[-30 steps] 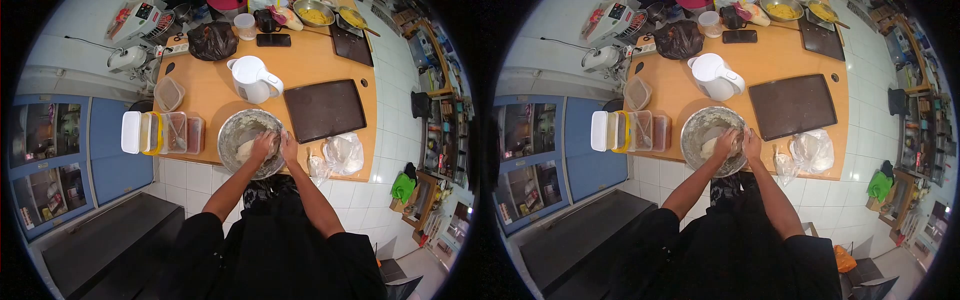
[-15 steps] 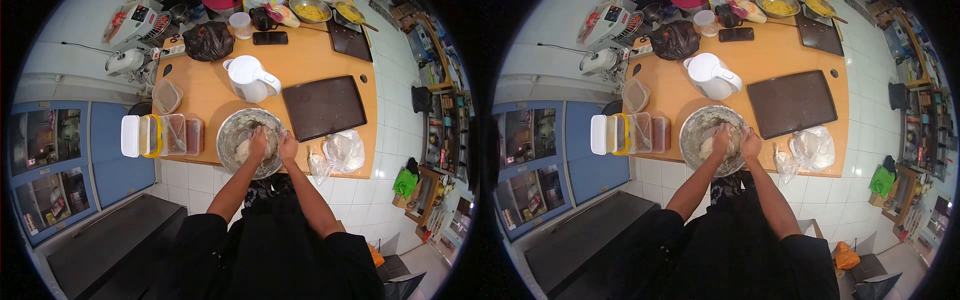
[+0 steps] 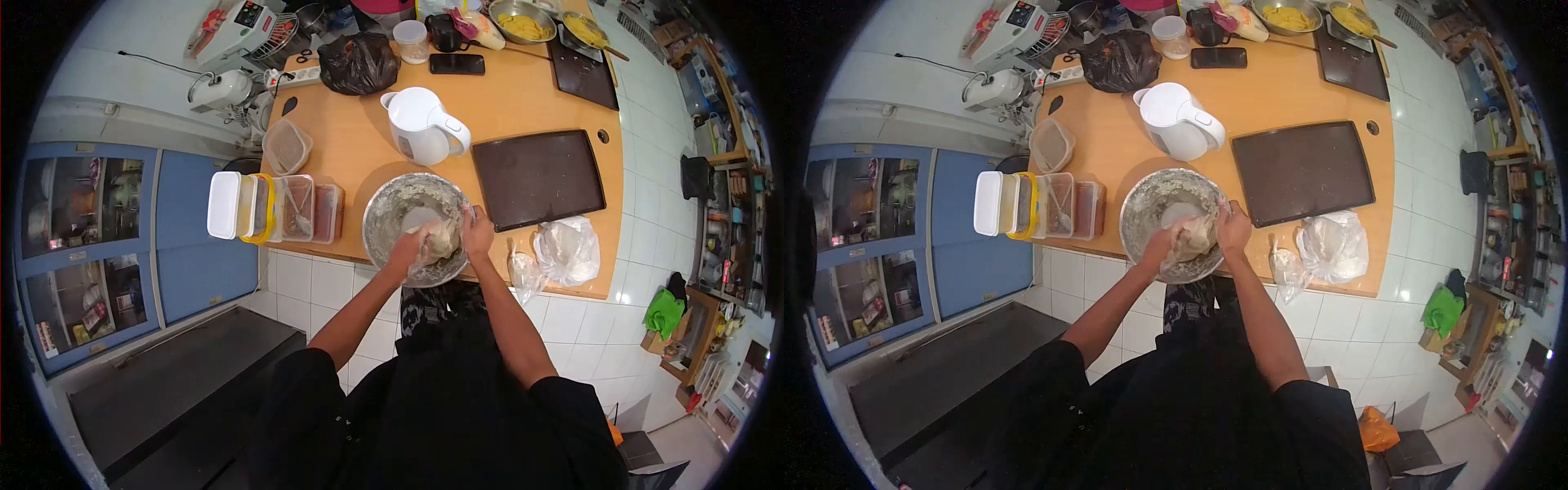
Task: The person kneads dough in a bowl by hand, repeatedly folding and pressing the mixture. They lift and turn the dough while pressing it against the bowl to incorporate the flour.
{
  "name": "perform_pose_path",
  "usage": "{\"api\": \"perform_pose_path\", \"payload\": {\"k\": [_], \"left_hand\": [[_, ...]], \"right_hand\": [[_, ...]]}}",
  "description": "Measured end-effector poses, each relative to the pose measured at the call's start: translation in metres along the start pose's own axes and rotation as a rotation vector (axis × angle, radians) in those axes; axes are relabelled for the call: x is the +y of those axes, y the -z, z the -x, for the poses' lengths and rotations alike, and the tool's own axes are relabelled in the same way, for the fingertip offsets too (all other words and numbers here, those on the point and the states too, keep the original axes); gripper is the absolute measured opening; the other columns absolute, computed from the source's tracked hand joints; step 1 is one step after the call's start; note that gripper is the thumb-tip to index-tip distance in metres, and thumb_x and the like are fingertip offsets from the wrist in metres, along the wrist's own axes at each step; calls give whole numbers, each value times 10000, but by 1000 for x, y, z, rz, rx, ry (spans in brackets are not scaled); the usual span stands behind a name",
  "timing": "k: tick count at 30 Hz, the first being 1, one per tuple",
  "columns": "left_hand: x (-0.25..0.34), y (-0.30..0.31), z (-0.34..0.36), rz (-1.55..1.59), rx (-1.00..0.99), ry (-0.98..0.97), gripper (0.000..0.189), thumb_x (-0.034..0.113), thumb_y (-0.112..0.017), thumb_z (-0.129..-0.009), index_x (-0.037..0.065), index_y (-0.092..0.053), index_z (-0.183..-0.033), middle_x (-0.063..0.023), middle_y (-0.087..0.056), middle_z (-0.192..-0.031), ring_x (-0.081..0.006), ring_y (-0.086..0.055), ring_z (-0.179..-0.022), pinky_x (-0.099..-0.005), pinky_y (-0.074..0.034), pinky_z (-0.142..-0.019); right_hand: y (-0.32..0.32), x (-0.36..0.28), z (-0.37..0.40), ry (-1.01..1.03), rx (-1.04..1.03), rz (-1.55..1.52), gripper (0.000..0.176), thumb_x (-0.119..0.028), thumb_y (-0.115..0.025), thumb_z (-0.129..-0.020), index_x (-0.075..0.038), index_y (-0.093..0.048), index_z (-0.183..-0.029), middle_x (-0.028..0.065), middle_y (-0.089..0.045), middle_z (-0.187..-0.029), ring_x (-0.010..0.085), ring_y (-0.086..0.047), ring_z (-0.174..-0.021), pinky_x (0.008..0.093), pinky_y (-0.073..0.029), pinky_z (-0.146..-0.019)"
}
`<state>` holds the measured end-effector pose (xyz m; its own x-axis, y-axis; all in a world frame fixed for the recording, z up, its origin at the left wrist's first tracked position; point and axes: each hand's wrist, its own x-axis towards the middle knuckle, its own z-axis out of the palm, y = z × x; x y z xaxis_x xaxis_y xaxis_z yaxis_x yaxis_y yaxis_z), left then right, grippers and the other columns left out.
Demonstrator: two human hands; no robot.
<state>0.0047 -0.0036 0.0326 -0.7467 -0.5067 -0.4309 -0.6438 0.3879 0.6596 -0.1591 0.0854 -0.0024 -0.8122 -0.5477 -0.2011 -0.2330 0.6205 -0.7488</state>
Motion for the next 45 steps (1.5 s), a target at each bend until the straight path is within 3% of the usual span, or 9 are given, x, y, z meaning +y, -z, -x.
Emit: {"api": "perform_pose_path", "payload": {"k": [5,8,11,17,23,32,36,38,45], "left_hand": [[-44,-15,-27,-180,420,-230,440,346,-602,-896,93,-555,-1254,-229,-606,-1161,-421,-608,-982,-469,-498,-818],[-68,-61,-88,-16,70,-34,397,294,-560,-903,101,-532,-1248,-164,-506,-1291,-371,-569,-1105,-560,-398,-939],[-23,-79,-101,-288,126,176,327,291,-553,-901,95,-583,-1162,-155,-562,-1224,-354,-529,-1152,-647,-357,-883],[11,-59,-75,-47,123,-39,317,273,-563,-862,88,-600,-1118,-104,-586,-1212,-341,-497,-1210,-697,-249,-986],[-41,-73,-38,-27,252,-502,248,178,-576,-852,82,-613,-1078,-105,-569,-1224,-358,-519,-1145,-524,-364,-969],[-35,-44,-12,669,530,532,302,254,-547,-909,80,-554,-1156,-174,-567,-1070,-365,-582,-926,-475,-445,-883],[-69,-49,-16,-199,423,118,472,399,-483,-945,129,-449,-1330,-163,-500,-1304,-368,-503,-1192,-555,-303,-1027],[-60,-52,-23,-126,170,67,514,440,-492,-926,141,-442,-1341,-146,-496,-1314,-334,-482,-1230,-573,-284,-1028],[-38,-76,-53,-509,289,-40,379,345,-519,-905,137,-522,-1221,-110,-597,-1150,-261,-547,-1147,-484,-371,-968]], "right_hand": [[-8,15,-6,32,10,-110,476,-436,-509,-960,18,-542,-822,267,-588,-734,449,-592,-731,462,-448,-657],[-6,14,-4,-2,-51,-240,482,-439,-500,-967,22,-506,-829,255,-556,-735,410,-557,-707,445,-435,-676],[-2,9,1,-42,-57,-306,485,-442,-497,-972,23,-478,-835,242,-520,-720,370,-514,-682,433,-425,-685],[-12,24,-6,-17,-11,-225,452,-423,-479,-975,19,-527,-896,284,-584,-866,474,-563,-857,481,-435,-758],[-6,23,-13,39,-73,-154,442,-419,-507,-962,12,-546,-875,258,-609,-860,452,-584,-805,484,-443,-702],[-6,11,1,167,20,-83,411,-376,-556,-949,7,-515,-808,235,-580,-738,443,-576,-715,475,-432,-627],[-6,7,3,107,-15,-51,355,-340,-540,-950,-4,-542,-836,223,-598,-825,440,-591,-792,500,-444,-678],[-12,9,5,128,45,-50,355,-340,-537,-952,-3,-537,-837,224,-597,-834,442,-589,-796,503,-443,-680],[-14,11,10,122,41,-44,320,-313,-516,-967,-5,-514,-880,227,-575,-874,448,-576,-838,502,-444,-703]]}}
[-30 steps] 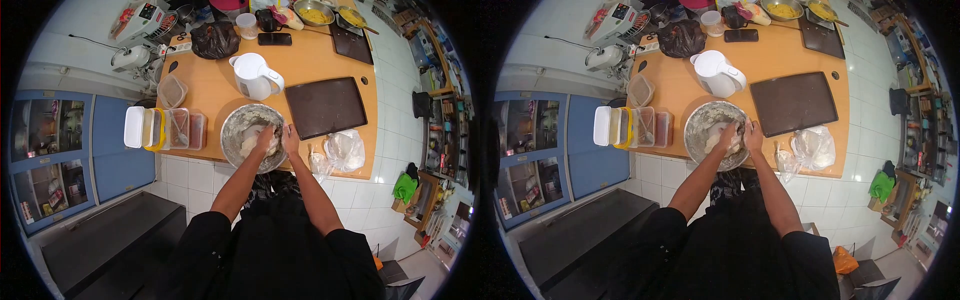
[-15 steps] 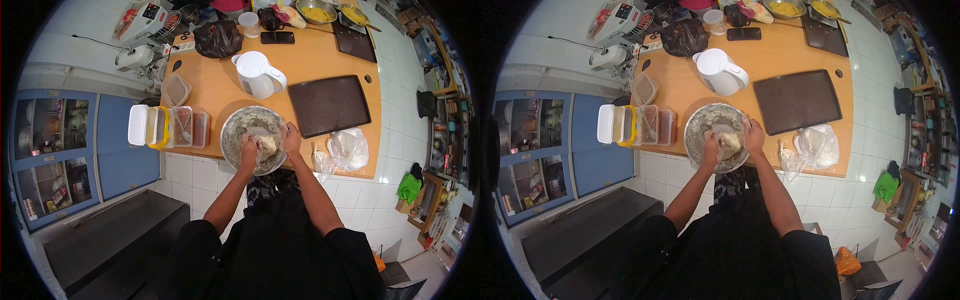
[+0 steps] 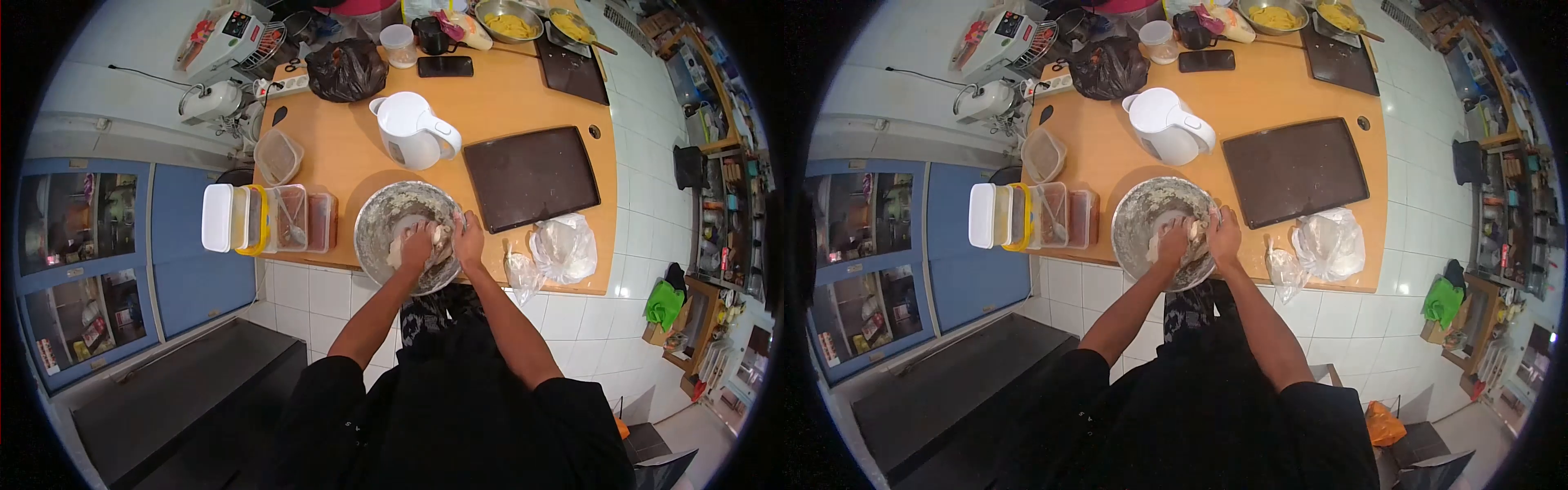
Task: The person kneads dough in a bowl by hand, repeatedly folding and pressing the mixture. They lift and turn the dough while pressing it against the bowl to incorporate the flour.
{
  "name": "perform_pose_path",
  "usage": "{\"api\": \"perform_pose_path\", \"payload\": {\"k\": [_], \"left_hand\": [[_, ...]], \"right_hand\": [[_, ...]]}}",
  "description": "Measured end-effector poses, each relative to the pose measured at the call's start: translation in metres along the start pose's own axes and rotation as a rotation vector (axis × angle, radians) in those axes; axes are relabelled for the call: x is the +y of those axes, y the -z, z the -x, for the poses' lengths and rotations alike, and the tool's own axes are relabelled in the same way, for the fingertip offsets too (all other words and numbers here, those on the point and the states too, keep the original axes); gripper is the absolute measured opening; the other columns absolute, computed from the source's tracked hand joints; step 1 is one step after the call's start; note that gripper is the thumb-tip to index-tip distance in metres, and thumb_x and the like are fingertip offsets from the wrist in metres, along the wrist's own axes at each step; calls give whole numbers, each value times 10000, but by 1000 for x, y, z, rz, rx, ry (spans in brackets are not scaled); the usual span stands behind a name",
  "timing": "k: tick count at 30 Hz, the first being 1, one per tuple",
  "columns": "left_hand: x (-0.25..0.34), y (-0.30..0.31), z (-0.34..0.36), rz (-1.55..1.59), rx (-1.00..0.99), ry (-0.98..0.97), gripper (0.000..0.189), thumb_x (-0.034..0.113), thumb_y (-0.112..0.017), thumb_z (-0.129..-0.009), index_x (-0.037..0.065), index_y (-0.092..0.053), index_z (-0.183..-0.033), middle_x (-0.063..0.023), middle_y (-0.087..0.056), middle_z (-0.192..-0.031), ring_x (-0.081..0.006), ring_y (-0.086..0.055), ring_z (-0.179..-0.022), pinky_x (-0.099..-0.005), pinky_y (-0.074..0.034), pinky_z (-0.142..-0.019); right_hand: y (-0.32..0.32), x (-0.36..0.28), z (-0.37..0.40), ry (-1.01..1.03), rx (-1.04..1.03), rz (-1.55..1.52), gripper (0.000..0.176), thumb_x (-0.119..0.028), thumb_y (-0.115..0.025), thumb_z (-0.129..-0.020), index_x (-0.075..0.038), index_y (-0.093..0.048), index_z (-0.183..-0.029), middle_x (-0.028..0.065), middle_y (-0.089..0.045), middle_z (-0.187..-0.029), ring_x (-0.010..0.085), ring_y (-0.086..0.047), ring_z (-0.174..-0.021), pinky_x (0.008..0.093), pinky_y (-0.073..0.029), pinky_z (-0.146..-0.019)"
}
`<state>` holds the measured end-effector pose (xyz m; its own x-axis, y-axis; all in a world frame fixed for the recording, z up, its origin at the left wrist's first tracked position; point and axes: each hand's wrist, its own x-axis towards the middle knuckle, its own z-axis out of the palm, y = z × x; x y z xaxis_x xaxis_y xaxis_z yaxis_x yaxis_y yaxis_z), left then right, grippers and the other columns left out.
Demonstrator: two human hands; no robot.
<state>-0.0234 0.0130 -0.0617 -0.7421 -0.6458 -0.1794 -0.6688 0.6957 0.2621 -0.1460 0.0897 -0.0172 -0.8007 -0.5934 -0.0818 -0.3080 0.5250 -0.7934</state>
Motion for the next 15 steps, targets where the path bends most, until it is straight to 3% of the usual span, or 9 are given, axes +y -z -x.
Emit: {"api": "perform_pose_path", "payload": {"k": [2,5,8,9,12,15], "left_hand": [[4,-2,-8,-5,44,52,333,327,-510,-909,128,-549,-1173,-112,-614,-1082,-267,-558,-1122,-483,-391,-942],[-7,4,-38,234,-241,237,305,295,-503,-910,103,-570,-1138,-131,-608,-1070,-298,-567,-1100,-474,-420,-903],[-9,-26,-40,172,145,362,344,282,-500,-911,71,-565,-1175,-184,-601,-1173,-345,-582,-1082,-478,-434,-898],[-21,-26,-44,486,229,464,464,306,-518,-898,51,-523,-1285,-232,-517,-1328,-370,-532,-1182,-438,-418,-969],[-17,-20,-36,707,-17,485,560,346,-526,-899,76,-431,-1382,-216,-440,-1407,-365,-414,-1295,-477,-299,-1061],[-8,6,-4,548,-217,304,648,385,-523,-909,106,-345,-1465,-194,-365,-1482,-354,-296,-1397,-524,-178,-1137]], "right_hand": [[5,0,0,-1,-30,5,318,-309,-513,-969,-3,-510,-882,226,-568,-875,449,-575,-843,504,-445,-709],[6,-3,1,-42,-39,-2,319,-311,-514,-969,-4,-507,-883,221,-569,-869,448,-577,-837,509,-442,-703],[5,-1,2,-7,-15,47,307,-307,-515,-968,-9,-505,-899,217,-572,-872,448,-578,-836,511,-445,-698],[5,-4,3,-11,5,50,315,-302,-517,-970,-1,-497,-880,224,-565,-854,452,-568,-817,506,-437,-690],[4,-10,3,-32,61,57,332,-288,-527,-969,15,-484,-841,234,-553,-817,457,-547,-778,497,-422,-677],[1,-5,2,-57,68,64,307,-280,-544,-955,4,-498,-846,217,-566,-841,447,-561,-794,499,-436,-684]]}}
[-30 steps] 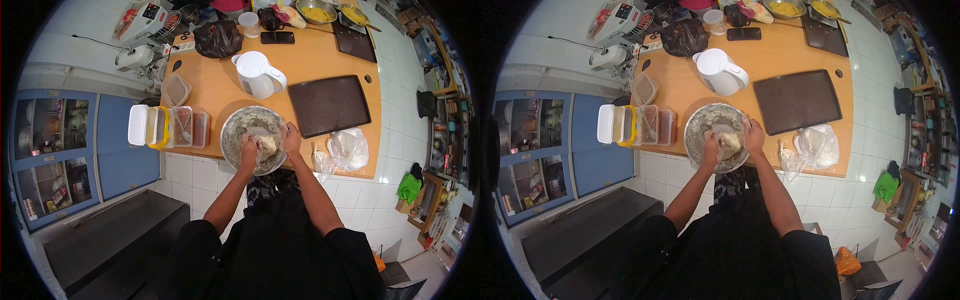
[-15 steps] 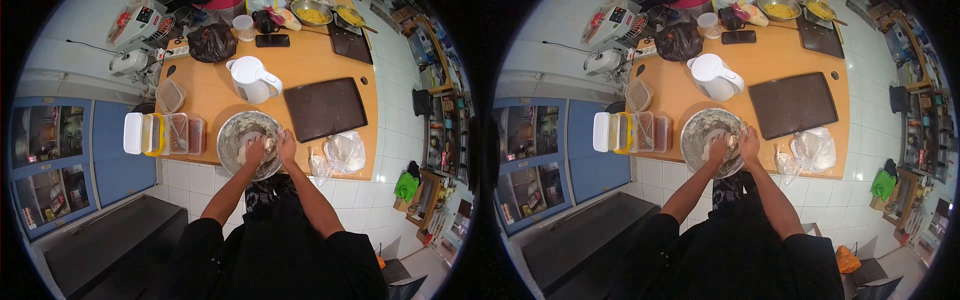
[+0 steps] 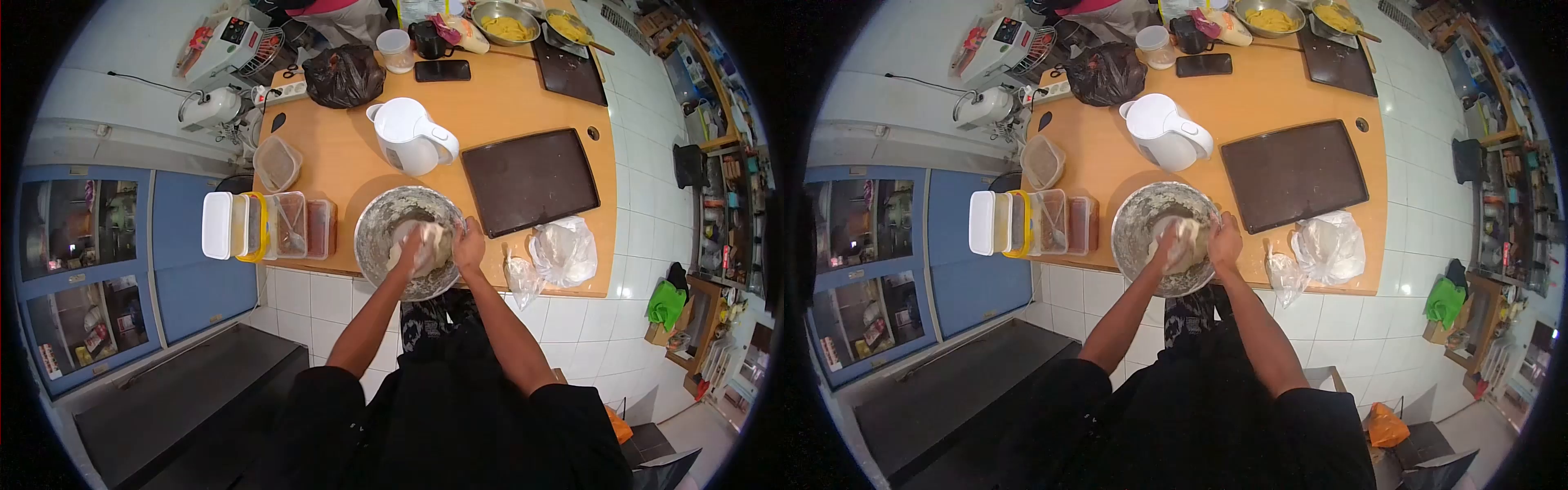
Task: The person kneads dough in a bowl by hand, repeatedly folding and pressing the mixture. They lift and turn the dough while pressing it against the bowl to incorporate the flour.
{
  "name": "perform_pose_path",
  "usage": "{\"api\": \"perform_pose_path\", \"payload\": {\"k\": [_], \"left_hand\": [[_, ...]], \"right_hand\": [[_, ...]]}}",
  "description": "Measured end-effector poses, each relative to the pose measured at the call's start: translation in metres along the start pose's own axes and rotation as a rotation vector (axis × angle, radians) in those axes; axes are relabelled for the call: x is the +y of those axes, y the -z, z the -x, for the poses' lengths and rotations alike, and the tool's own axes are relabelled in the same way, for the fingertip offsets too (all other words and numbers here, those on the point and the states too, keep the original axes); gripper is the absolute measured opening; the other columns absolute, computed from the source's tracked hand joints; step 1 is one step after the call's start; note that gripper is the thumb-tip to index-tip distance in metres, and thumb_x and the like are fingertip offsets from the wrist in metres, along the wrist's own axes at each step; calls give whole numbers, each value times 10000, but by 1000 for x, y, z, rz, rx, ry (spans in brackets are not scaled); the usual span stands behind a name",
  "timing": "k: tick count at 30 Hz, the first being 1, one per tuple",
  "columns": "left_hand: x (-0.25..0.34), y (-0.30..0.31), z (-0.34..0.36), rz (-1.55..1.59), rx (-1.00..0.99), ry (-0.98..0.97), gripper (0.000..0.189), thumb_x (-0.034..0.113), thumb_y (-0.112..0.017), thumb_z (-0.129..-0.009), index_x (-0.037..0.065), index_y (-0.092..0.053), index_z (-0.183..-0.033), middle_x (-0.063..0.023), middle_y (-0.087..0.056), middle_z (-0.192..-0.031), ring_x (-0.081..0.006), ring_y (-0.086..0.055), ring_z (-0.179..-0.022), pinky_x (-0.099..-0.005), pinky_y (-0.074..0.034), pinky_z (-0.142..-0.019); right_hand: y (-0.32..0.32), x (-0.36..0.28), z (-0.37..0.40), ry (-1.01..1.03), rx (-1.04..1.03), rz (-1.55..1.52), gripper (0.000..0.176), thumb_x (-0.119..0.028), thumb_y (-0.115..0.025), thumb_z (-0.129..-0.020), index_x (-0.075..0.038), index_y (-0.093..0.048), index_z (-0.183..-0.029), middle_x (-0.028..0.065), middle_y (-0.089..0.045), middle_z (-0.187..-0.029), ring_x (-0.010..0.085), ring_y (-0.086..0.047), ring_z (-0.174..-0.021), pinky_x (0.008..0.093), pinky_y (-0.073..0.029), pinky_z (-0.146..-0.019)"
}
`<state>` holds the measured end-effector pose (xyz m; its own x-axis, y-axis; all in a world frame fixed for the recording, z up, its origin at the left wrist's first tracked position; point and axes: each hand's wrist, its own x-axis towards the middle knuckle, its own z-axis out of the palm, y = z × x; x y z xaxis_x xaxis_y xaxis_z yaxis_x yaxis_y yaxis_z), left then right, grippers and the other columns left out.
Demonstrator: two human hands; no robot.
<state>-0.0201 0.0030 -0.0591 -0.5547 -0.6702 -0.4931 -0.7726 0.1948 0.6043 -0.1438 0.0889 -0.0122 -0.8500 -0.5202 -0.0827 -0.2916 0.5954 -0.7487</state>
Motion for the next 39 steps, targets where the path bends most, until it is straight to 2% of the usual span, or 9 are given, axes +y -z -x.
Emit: {"api": "perform_pose_path", "payload": {"k": [3,9,17,22,25,29,33,34,39], "left_hand": [[12,31,50,-322,-190,-287,649,452,-475,-934,142,-326,-1485,-163,-315,-1522,-331,-271,-1419,-575,-141,-1131],[19,42,94,-802,21,-447,600,292,-492,-924,174,-320,-1487,-159,-281,-1508,-345,-313,-1368,-538,-258,-1107],[11,48,48,166,97,-218,381,320,-586,-880,128,-608,-1208,-172,-541,-1205,-375,-476,-1194,-500,-367,-999],[10,51,-2,-321,180,-401,375,329,-554,-885,40,-641,-1109,-189,-587,-1225,-409,-583,-1030,-450,-451,-880],[-2,37,-47,-35,-172,-236,430,385,-508,-900,16,-650,-1070,-212,-647,-1132,-397,-605,-1018,-466,-442,-885],[17,22,-51,-54,-227,-267,422,382,-507,-901,9,-658,-1028,-201,-679,-1012,-395,-613,-1031,-443,-466,-888],[28,10,-49,4,-318,-482,323,272,-627,-855,52,-673,-1088,-189,-660,-1119,-312,-623,-1066,-395,-453,-951],[35,10,-50,-73,-310,-636,293,174,-661,-799,53,-675,-1065,-187,-657,-1114,-338,-625,-1036,-384,-476,-916],[53,27,-25,-146,-405,-830,338,156,-656,-739,80,-667,-1068,-140,-625,-1169,-390,-551,-1110,-456,-446,-965]], "right_hand": [[2,4,2,-17,-14,1,265,-270,-559,-940,-19,-522,-866,195,-588,-889,431,-589,-826,499,-459,-687],[0,0,-2,18,28,-26,268,-263,-596,-917,-11,-530,-855,194,-593,-888,420,-590,-806,484,-461,-689],[-3,15,6,-155,-118,-508,412,-317,-599,-946,-14,-525,-1215,216,-627,-1126,295,-626,-1014,379,-480,-860],[-6,11,78,-130,43,-595,451,-292,-487,-1005,12,-427,-1334,189,-559,-1222,280,-542,-1125,363,-409,-981],[-17,-1,95,-234,139,-720,411,-268,-407,-1030,19,-438,-1323,195,-576,-1198,300,-556,-1113,365,-408,-984],[-18,-10,87,-384,240,-709,370,-236,-353,-1046,17,-493,-1277,175,-602,-1156,269,-562,-1088,358,-412,-960],[-17,-2,65,-362,375,-652,353,-240,-367,-1045,14,-550,-1211,165,-632,-1078,248,-590,-1011,341,-440,-897],[-16,-1,61,-335,395,-686,352,-273,-370,-1053,19,-547,-1139,92,-593,-982,145,-515,-909,289,-427,-840],[-14,15,40,-326,451,-579,334,-255,-409,-1038,21,-570,-1137,130,-612,-932,184,-548,-872,318,-448,-808]]}}
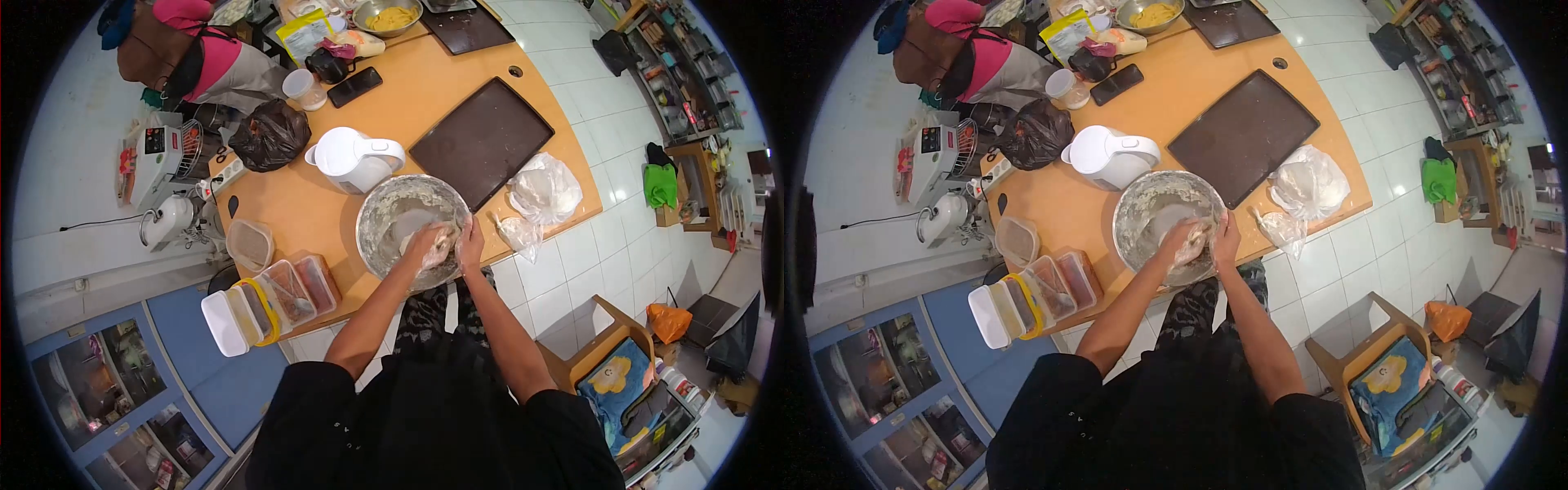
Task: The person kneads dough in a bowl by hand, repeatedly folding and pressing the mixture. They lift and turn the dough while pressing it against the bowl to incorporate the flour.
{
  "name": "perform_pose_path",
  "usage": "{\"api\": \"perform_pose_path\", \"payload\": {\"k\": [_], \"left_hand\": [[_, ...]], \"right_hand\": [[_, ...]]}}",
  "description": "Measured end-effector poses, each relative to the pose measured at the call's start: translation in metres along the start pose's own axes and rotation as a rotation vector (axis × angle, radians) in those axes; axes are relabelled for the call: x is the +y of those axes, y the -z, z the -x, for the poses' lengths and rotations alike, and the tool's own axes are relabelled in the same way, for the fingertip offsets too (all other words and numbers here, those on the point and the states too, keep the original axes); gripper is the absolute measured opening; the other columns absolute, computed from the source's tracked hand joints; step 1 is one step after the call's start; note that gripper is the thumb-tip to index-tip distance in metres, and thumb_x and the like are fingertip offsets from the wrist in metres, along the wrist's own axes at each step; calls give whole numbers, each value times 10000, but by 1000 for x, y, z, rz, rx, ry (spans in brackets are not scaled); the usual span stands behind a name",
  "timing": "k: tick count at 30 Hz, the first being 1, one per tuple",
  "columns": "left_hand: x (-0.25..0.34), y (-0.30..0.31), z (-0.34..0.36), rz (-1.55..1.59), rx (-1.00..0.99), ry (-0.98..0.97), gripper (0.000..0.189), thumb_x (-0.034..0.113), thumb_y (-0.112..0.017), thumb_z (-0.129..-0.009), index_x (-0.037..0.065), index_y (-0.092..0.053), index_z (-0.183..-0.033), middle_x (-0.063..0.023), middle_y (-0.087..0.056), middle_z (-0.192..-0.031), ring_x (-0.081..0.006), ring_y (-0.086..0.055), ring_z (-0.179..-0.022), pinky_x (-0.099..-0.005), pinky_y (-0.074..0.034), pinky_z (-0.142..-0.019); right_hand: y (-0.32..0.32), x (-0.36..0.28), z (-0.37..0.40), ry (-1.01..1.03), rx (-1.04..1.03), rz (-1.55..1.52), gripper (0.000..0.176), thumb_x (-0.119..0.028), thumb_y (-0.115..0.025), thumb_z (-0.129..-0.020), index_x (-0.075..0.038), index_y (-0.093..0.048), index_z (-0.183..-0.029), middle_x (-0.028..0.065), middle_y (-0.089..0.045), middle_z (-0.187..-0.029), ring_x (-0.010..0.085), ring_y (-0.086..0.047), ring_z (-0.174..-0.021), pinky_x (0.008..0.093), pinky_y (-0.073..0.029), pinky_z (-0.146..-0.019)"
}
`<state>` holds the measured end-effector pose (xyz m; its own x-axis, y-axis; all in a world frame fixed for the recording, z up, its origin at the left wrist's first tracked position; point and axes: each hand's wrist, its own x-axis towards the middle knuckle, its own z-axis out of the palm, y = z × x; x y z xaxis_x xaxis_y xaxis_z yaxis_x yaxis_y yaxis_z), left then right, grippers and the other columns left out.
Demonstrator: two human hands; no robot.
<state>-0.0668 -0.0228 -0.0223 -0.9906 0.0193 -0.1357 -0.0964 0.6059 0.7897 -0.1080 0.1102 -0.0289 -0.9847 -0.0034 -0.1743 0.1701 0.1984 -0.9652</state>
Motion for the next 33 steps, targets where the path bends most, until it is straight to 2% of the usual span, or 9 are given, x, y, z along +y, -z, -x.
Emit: {"api": "perform_pose_path", "payload": {"k": [8,9,12,15,18,21,25,28,33], "left_hand": [[-22,19,75,-71,-11,-338,255,121,-637,-813,91,-675,-1063,-113,-601,-1196,-348,-534,-1138,-444,-407,-1003],[-4,23,84,227,34,127,265,248,-636,-895,85,-664,-1101,-143,-614,-1193,-273,-532,-1166,-369,-394,-1012],[26,65,72,137,260,392,299,278,-623,-927,32,-645,-1095,-194,-619,-1142,-288,-602,-1018,-359,-463,-898],[9,53,49,177,490,283,299,264,-607,-922,-12,-643,-1031,-203,-618,-952,-304,-619,-847,-367,-492,-756],[23,58,15,272,106,451,404,350,-592,-919,-39,-638,-1019,-215,-642,-886,-310,-639,-773,-379,-503,-705],[-8,26,-6,156,10,465,493,435,-570,-907,-45,-656,-986,-232,-666,-847,-320,-663,-825,-383,-504,-734],[-9,7,-21,-71,-287,370,469,383,-603,-880,9,-624,-1162,-199,-661,-1082,-351,-624,-1026,-399,-472,-902],[-30,-10,23,-190,60,-77,393,289,-608,-830,62,-637,-1149,-169,-633,-1159,-355,-595,-1070,-451,-441,-950],[-2,30,71,-207,-96,-213,326,263,-612,-829,76,-658,-1092,-125,-636,-1135,-298,-545,-1142,-451,-399,-994]], "right_hand": [[-4,-3,-11,142,-78,145,343,-253,-434,-1015,-9,-581,-1206,236,-646,-909,343,-625,-817,373,-480,-772],[-4,-6,-10,175,-76,123,334,-262,-442,-1014,-10,-593,-1173,235,-635,-865,338,-623,-781,377,-481,-737],[1,-11,-17,48,-219,168,345,-267,-446,-1026,13,-598,-1157,167,-658,-975,186,-599,-916,314,-461,-842],[-1,-1,-28,17,-297,112,367,-315,-472,-1012,0,-601,-1147,165,-663,-924,220,-607,-849,344,-465,-791],[3,-14,-15,32,-266,10,397,-339,-487,-1005,-7,-585,-1198,159,-671,-998,228,-616,-918,350,-465,-835],[1,9,7,77,-135,-41,397,-319,-470,-1012,-5,-573,-1232,172,-659,-1064,243,-614,-972,355,-460,-871],[0,15,29,-30,-22,-39,379,-284,-448,-1018,4,-573,-1231,195,-656,-1074,257,-620,-983,373,-461,-873],[-2,5,17,-50,-37,6,367,-271,-444,-1019,11,-582,-1210,204,-664,-1032,263,-629,-950,375,-468,-859],[-2,2,15,32,-76,66,358,-267,-452,-1016,18,-593,-1180,212,-673,-964,276,-644,-890,370,-481,-824]]}}
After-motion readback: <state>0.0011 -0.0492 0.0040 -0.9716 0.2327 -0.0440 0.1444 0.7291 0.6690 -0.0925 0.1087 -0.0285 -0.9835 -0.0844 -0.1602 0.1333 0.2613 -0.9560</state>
